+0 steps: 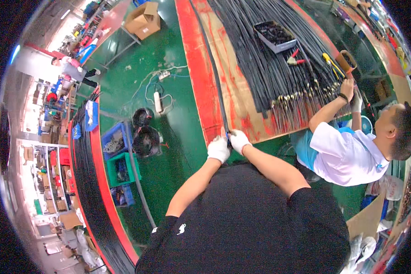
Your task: Group and bundle long black cables using a handheld tool on a factory table.
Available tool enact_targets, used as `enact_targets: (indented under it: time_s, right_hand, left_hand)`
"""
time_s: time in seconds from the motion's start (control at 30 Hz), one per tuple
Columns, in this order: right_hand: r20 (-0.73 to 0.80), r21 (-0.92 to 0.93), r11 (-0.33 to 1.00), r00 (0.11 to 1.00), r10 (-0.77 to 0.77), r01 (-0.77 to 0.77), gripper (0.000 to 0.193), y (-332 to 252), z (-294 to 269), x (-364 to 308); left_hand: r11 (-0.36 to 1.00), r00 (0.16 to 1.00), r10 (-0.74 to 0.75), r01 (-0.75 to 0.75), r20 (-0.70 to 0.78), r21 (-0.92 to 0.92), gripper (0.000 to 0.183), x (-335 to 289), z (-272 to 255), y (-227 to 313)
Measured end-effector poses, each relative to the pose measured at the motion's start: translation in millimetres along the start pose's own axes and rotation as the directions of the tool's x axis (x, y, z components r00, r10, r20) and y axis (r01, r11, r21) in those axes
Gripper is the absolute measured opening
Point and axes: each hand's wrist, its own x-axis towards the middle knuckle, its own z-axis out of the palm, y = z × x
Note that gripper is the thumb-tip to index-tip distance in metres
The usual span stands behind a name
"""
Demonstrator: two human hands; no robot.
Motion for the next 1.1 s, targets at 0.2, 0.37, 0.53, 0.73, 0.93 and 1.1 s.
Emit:
enact_targets:
  time_s: [0.2,0.37,0.53,0.73,0.93,1.1]
  right_hand:
    - [0.012,-0.009,0.996,0.996,0.085,-0.085,0.037,-10,1,3]
    - [0.125,0.061,0.993,0.988,0.093,-0.101,0.033,-10,2,18]
    - [0.147,0.002,0.999,0.988,0.053,-0.054,0.042,-6,20,27]
    - [0.143,0.025,0.988,0.979,0.147,-0.152,0.035,34,16,42]
    - [0.149,0.039,0.978,0.969,0.195,-0.203,0.032,-4,8,22]
    - [0.152,0.046,0.975,0.966,0.21,-0.219,0.027,-17,2,15]
  left_hand:
    - [1.0,0.998,0.0,0.0,0.062,0.007,0.09,5,-16,0]
    - [0.998,0.996,0.058,-0.056,-0.067,0.039,0.088,9,-10,-9]
    - [0.999,0.999,0.027,-0.028,0.034,0.016,0.096,10,-6,-28]
    - [0.994,0.995,0.094,-0.095,0.032,0.048,0.095,15,2,-20]
    - [0.997,0.992,0.072,-0.074,0.108,0.007,0.088,19,11,-26]
    - [0.994,0.99,0.105,-0.102,0.093,-0.034,0.084,18,6,-26]
